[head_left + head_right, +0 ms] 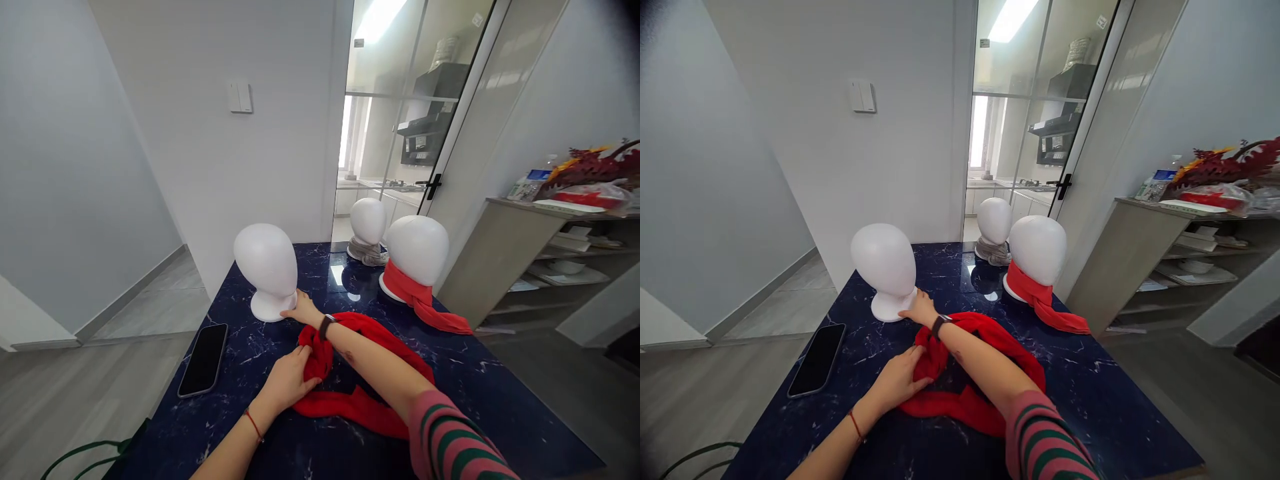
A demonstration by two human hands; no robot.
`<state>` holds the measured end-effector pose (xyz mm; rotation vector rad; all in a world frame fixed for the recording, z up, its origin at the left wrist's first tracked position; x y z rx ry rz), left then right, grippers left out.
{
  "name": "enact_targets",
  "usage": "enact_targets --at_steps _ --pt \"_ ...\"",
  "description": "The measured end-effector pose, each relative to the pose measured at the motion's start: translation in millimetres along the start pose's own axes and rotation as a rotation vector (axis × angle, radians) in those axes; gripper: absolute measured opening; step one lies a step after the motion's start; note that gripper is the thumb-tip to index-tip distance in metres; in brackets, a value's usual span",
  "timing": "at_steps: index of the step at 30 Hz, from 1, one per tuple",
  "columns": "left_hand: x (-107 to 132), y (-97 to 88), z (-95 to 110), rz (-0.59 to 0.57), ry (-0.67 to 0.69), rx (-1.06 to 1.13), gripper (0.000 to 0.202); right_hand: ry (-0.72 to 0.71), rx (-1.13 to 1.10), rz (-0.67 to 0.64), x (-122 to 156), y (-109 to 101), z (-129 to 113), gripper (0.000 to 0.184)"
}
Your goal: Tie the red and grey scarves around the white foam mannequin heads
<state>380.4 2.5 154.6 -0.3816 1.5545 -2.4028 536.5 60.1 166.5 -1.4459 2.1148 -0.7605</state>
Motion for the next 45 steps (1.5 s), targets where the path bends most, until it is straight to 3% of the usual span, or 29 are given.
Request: enact_targets --at_steps 3,7,9,11,13,17,20,21,22,23,26,27,28,30,32,34,36,39,40,43,45 --pt "-1.0 -2.9 -0.1 0.006 -0.018 -0.002 0.036 0.019 0.129 -0.075 50.2 -46.7 37.6 0.077" --pt "2.7 -6.8 8.1 0.018 0.019 -0.038 0.029 0.164 0.306 0.06 140.1 -102.3 97.4 0.073" --pt "4.9 -5.3 14.9 0.024 0.06 -0.01 0.033 0.208 0.297 0.116 176.3 -115.0 120.7 0.072" --pt "6.0 -2.4 22.3 0.012 0.113 0.013 0.055 0.157 0.244 0.157 199.6 -117.1 131.8 0.064" --pt "5.9 0.1 28.8 -0.016 0.153 0.019 0.059 0.053 0.152 0.157 211.1 -112.0 128.8 0.054" --pt "8.8 -0.4 33.5 -0.083 0.145 0.035 0.018 -0.165 -0.035 -0.027 213.7 -99.5 92.4 0.045" --pt "21.5 -5.6 28.3 -0.148 0.084 0.083 0.027 -0.277 -0.156 -0.303 205.1 -101.1 69.8 0.038" --pt "28.1 -8.6 25.6 -0.17 0.052 0.116 0.032 -0.275 -0.192 -0.319 199.3 -106.4 69.4 0.038" --pt "35.4 -12.3 22.8 -0.198 0.015 0.153 0.037 -0.247 -0.224 -0.246 191.5 -115.1 73.8 0.042" --pt "43.0 -16.9 20.4 -0.234 -0.026 0.19 0.041 -0.196 -0.253 -0.08 182.4 -127.3 82.9 0.046" --pt "62.5 -35.1 17.8 -0.407 -0.127 0.254 0.046 0.033 -0.253 0.69 159.8 -175.2 131.0 0.062" --pt "66.1 -42.0 19.0 -0.476 -0.14 0.259 0.046 0.101 -0.195 0.883 154.7 -189.8 149.1 0.068" --pt "67.5 -48.9 21.2 -0.53 -0.141 0.263 0.047 0.172 -0.118 0.996 150.1 -202.4 166.8 0.074" --pt "62.1 -60.7 28.7 -0.55 -0.109 0.269 0.047 0.275 -0.028 0.998 141.9 -219.6 199.1 0.089" --pt "45.8 -67.0 40.3 -0.44 -0.045 0.282 0.044 0.317 -0.001 0.899 136.6 -226.2 223.8 0.095" --pt "20.7 -64.6 56.8 -0.282 0.046 0.31 0.042 0.327 0.0 0.824 134.0 -225.3 238.9 0.088" --pt "-11.7 -52.8 78.7 -0.181 0.175 0.386 0.05 0.34 -0.005 0.796 133.0 -221.9 245.2 0.077" --pt "-73.1 -25.0 116.0 -0.128 0.289 0.672 0.056 0.365 -0.052 0.785 133.7 -217.0 243.4 0.068" --pt "-96.3 -15.0 126.6 -0.111 0.238 0.839 0.054 0.365 -0.067 0.786 134.6 -215.2 240.7 0.068" --pt "-162.6 12.7 147.8 -0.03 -0.127 1.495 0.041 0.283 -0.112 0.731 137.7 -205.7 229.1 0.065" --pt "-196.7 22.9 155.9 -0.03 -0.17 1.624 0.038 0.178 -0.171 0.664 138.8 -195.8 219.4 0.062"
Point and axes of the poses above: each hand's wrist, its own x-axis away from the middle knuckle, its own y-axis out of the palm, z = x × y, the point moved 2 cm from there along -x, towards the middle knuckle, and after that the axes turned 7 degrees about -z, right-handed, at the moved point
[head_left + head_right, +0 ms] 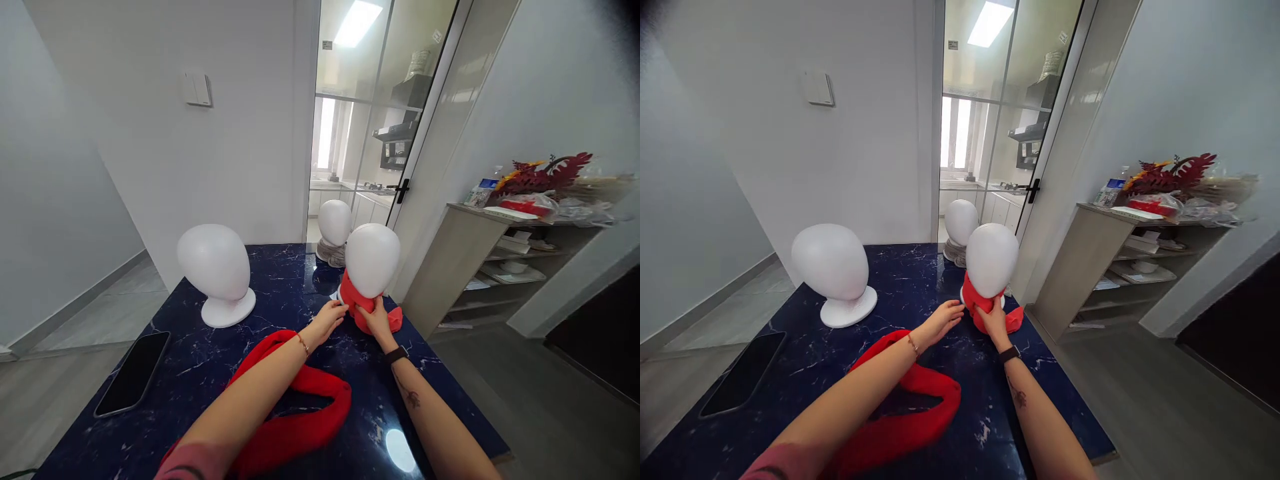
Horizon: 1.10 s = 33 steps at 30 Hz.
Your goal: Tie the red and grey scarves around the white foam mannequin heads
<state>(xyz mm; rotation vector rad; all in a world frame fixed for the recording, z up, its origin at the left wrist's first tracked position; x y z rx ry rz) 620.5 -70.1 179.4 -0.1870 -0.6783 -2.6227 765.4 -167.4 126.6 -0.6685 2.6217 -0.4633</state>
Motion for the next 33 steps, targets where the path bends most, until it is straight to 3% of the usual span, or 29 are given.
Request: enact_targets --at_steps 2,5,9,15,18,21,24,26,30,33 --pt "-21.0 1.7 -2.5 0.016 -0.028 0.062 0.042 -0.052 -0.103 -0.059 8.5 8.7 -7.6 0.06" --pt "-26.2 -7.8 -3.2 0.087 -0.07 0.114 0.049 -0.088 -0.219 -0.134 18.7 20.4 -19.5 0.061" --pt "2.5 -26.8 0.1 0.154 -0.05 0.108 0.055 -0.081 -0.347 -0.347 34.3 33.7 -36.6 0.064" --pt "56.1 -47.5 7.2 0.099 0.085 0.078 0.074 -0.155 -0.482 -0.641 70.4 45.5 -68.2 0.072" --pt "64.0 -51.6 6.7 0.104 0.179 0.136 0.072 -0.136 -0.477 -0.74 78.2 48.2 -76.6 0.052" --pt "61.9 -49.7 3.0 0.13 0.236 0.169 0.071 0.038 -0.517 -0.569 73.7 47.6 -74.1 0.041" --pt "59.2 -43.3 -3.1 0.127 0.246 0.18 0.076 0.288 -0.715 -0.351 69.0 45.7 -68.0 0.034" --pt "60.0 -39.4 -7.0 0.096 0.258 0.218 0.078 0.404 -0.831 -0.316 68.4 45.2 -66.5 0.03" --pt "68.3 -37.7 -11.0 0.058 0.244 0.36 0.078 0.48 -0.908 -0.314 68.5 44.3 -66.7 0.032" --pt "77.4 -40.6 -9.6 0.006 0.156 0.427 0.083 0.497 -0.92 -0.227 68.0 42.7 -65.5 0.033"
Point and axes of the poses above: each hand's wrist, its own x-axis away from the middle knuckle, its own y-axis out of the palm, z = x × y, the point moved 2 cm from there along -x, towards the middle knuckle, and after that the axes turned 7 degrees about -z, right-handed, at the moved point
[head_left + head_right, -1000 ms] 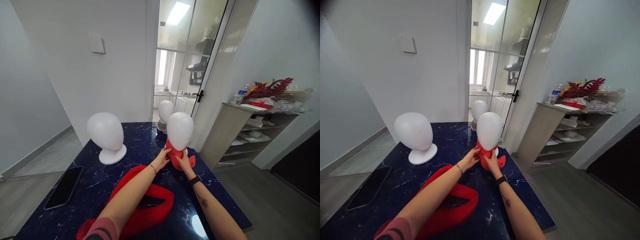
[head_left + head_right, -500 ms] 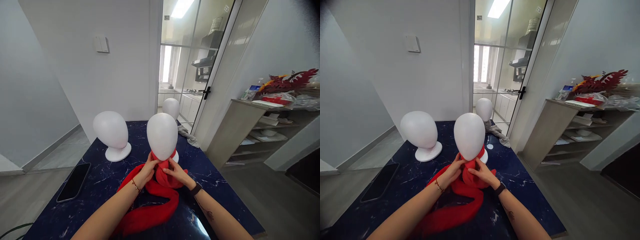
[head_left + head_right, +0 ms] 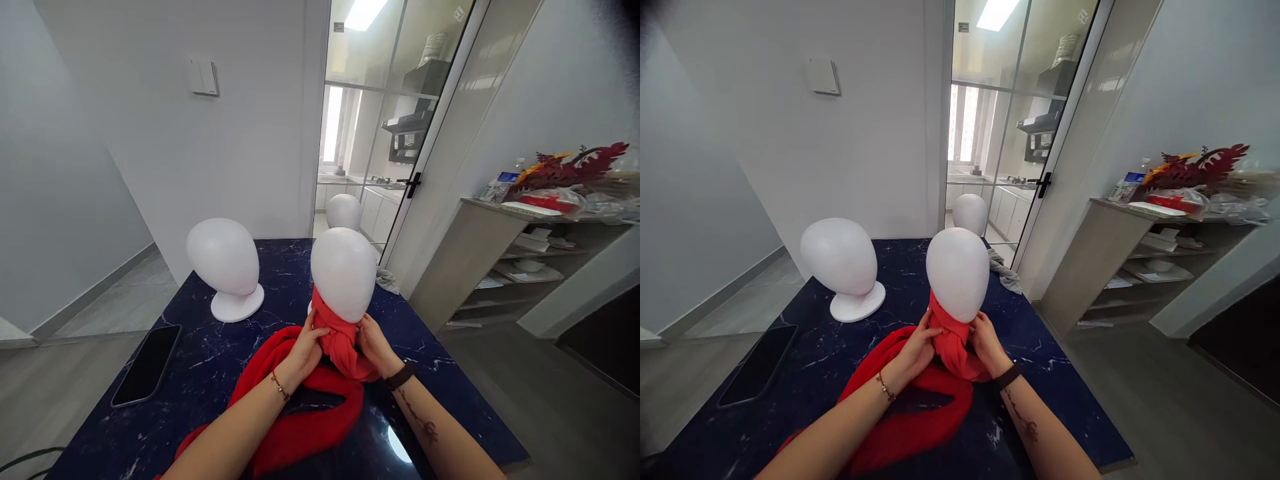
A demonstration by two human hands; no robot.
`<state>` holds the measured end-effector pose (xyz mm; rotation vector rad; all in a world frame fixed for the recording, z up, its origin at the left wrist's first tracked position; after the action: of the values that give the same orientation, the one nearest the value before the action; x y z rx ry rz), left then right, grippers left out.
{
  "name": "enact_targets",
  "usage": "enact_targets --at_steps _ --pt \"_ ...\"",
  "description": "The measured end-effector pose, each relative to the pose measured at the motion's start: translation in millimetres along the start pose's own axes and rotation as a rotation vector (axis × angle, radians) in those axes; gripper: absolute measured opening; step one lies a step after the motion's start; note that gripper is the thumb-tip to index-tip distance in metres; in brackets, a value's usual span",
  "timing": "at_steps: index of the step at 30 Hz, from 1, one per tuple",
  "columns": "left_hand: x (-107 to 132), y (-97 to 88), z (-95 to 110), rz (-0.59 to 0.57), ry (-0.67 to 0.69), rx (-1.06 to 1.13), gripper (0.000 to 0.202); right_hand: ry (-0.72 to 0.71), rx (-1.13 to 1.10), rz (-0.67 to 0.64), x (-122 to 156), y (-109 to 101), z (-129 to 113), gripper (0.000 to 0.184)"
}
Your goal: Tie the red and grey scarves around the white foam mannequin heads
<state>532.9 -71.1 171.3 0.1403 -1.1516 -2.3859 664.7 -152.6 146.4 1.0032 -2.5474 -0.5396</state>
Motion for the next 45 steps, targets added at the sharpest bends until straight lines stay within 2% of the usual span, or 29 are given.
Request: enact_targets --at_steps 3,5,7,9,11,12,13,15,17,18,19,21,25,30,34,41,45 --pt "5.4 -5.5 5.9 -0.027 -0.087 -0.018 0.084 -0.03 -0.032 0.098 1.1 -3.1 -1.2 0.038" --pt "6.2 -12.8 9.5 -0.012 -0.087 -0.093 0.082 -0.021 -0.034 0.153 3.1 -4.8 -1.7 0.04" --pt "6.7 -21.1 12.5 0.049 -0.045 -0.25 0.077 0.01 -0.015 0.184 6.5 -5.0 -1.1 0.042" --pt "10.4 -26.5 16.6 0.175 0.068 -0.536 0.065 0.032 0.003 0.191 11.0 -3.0 0.8 0.043" --pt "19.3 -23.1 22.2 0.303 0.302 -0.942 0.051 0.033 0.005 0.169 16.3 1.1 3.8 0.045" --pt "25.0 -17.2 23.9 0.315 0.439 -1.166 0.044 0.028 -0.002 0.156 19.0 3.5 5.5 0.046" --pt "30.5 -9.2 23.6 0.257 0.567 -1.393 0.037 0.021 -0.011 0.145 21.5 6.0 7.1 0.046" --pt "38.6 8.0 16.2 -0.045 0.739 -1.815 0.027 0.01 -0.033 0.133 25.4 10.0 9.3 0.047" --pt "42.1 18.9 3.9 -0.377 0.788 -2.149 0.026 -0.001 -0.048 0.131 27.4 12.4 9.6 0.048" --pt "42.0 21.3 -1.9 -0.476 0.8 -2.28 0.027 -0.003 -0.051 0.131 27.8 12.8 9.1 0.048" --pt "41.0 22.1 -6.7 -0.514 0.812 -2.387 0.029 0.001 -0.048 0.133 28.0 13.0 8.3 0.048" --pt "37.3 20.9 -14.1 -0.476 0.828 -2.536 0.031 0.011 -0.029 0.135 28.1 12.7 6.2 0.049" --pt "31.5 15.9 -21.0 -0.343 0.777 -2.642 0.031 -0.006 0.028 0.137 28.1 11.5 2.8 0.046" --pt "31.0 12.9 -11.3 -0.302 0.633 -2.611 0.017 -0.011 0.045 0.142 22.7 4.0 0.7 0.043" --pt "37.6 9.8 9.7 -0.236 0.628 -2.519 0.016 -0.035 0.036 0.193 14.5 -7.8 -2.7 0.041" --pt "35.1 -16.6 50.3 0.067 0.612 -2.346 0.031 -0.087 0.012 0.291 -3.1 -32.9 -13.9 0.03" --pt "28.0 -31.2 78.1 0.198 0.618 -2.263 0.026 -0.137 -0.055 0.278 -12.7 -44.7 -20.7 0.027"
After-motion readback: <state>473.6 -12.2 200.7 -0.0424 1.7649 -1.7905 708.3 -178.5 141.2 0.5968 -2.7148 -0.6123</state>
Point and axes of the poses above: each hand's wrist, its own x-axis away from the middle knuckle, its own y-axis out of the palm, z = x × y, the point moved 2 cm from there along -x, towards the middle knuckle, and after that the axes turned 7 degrees about -z, right-handed, at the moved point
